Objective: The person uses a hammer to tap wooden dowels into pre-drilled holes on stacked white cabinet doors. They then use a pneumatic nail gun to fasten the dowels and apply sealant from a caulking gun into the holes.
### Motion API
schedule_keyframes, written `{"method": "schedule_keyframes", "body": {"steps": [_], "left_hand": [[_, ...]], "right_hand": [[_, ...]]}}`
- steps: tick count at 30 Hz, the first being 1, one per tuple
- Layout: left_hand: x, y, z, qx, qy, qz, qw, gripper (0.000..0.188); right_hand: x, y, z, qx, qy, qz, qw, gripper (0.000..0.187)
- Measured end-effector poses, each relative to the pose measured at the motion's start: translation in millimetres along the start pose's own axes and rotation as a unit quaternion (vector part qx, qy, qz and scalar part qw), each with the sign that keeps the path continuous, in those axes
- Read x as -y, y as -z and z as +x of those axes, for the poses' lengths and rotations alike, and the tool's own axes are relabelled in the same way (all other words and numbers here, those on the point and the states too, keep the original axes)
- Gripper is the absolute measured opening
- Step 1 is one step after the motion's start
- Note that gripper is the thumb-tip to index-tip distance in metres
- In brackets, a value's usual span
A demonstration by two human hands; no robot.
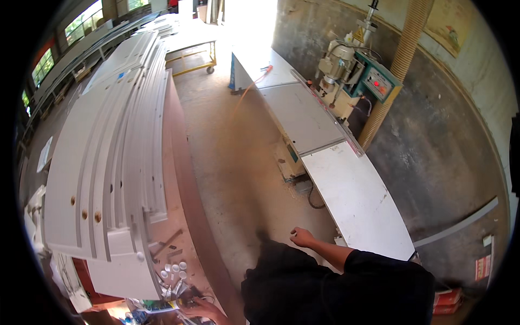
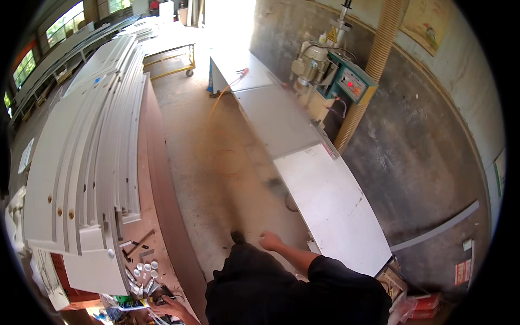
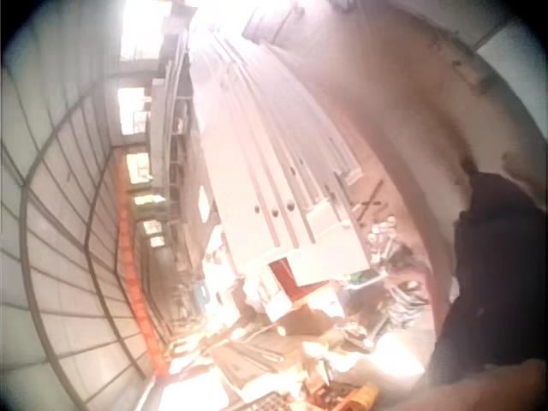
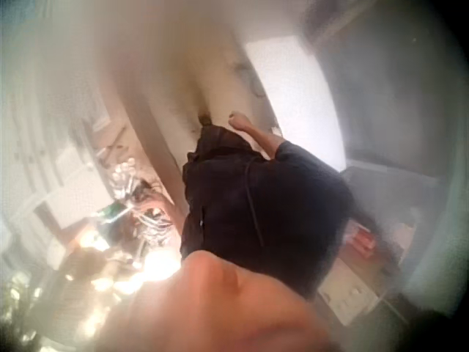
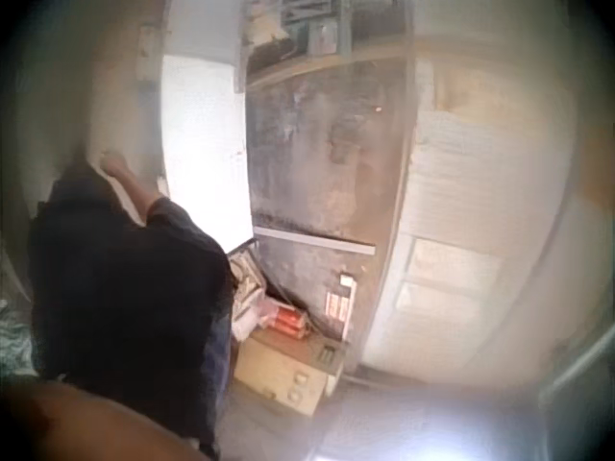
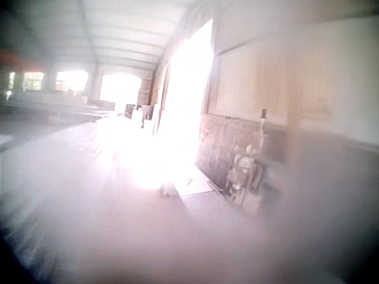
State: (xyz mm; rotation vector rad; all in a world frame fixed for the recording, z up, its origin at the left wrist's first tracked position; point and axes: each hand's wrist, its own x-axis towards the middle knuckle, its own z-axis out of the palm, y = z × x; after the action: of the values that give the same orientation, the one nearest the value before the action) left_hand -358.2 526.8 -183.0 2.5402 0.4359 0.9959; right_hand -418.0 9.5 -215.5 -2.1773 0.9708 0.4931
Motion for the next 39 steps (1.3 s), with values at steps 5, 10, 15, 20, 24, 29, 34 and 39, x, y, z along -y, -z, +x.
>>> {"method": "schedule_keyframes", "body": {"steps": [5, 10, 15, 20, 24, 29, 34, 39], "left_hand": [[-81.8, -17.9, -63.7, 0.377, 0.075, -0.238, 0.892, 0.039], [-57.6, -126.3, -91.1, 0.559, -0.012, -0.217, 0.800, 0.026], [-90.0, -158.3, -77.5, 0.537, 0.053, -0.048, 0.840, 0.035], [-133.3, -178.1, -85.5, 0.524, -0.030, 0.034, 0.850, 0.029], [-206.8, -281.4, -47.1, 0.558, 0.206, -0.030, 0.803, 0.031], [-272.0, -413.1, 22.4, 0.560, 0.275, -0.091, 0.776, 0.033], [-312.8, -527.9, 108.4, 0.556, 0.313, -0.138, 0.758, 0.035], [-326.5, -650.0, 205.2, 0.529, 0.354, -0.214, 0.741, 0.037]], "right_hand": [[-34.4, 7.2, 18.8, -0.031, -0.038, 0.060, 0.997, 0.046], [-36.3, 27.9, 51.4, -0.014, -0.052, 0.068, 0.996, 0.050], [-0.2, 76.9, 175.3, -0.038, 0.000, 0.092, 0.995, 0.056], [69.4, 132.4, 318.0, -0.107, 0.075, 0.131, 0.983, 0.068], [190.5, 210.7, 399.5, -0.128, 0.115, 0.205, 0.963, 0.075], [283.5, 267.8, 515.5, -0.178, 0.139, 0.233, 0.946, 0.084], [334.6, 317.0, 596.8, -0.223, 0.082, 0.262, 0.935, 0.089], [391.9, 426.5, 705.5, -0.274, 0.029, 0.314, 0.909, 0.095]]}}
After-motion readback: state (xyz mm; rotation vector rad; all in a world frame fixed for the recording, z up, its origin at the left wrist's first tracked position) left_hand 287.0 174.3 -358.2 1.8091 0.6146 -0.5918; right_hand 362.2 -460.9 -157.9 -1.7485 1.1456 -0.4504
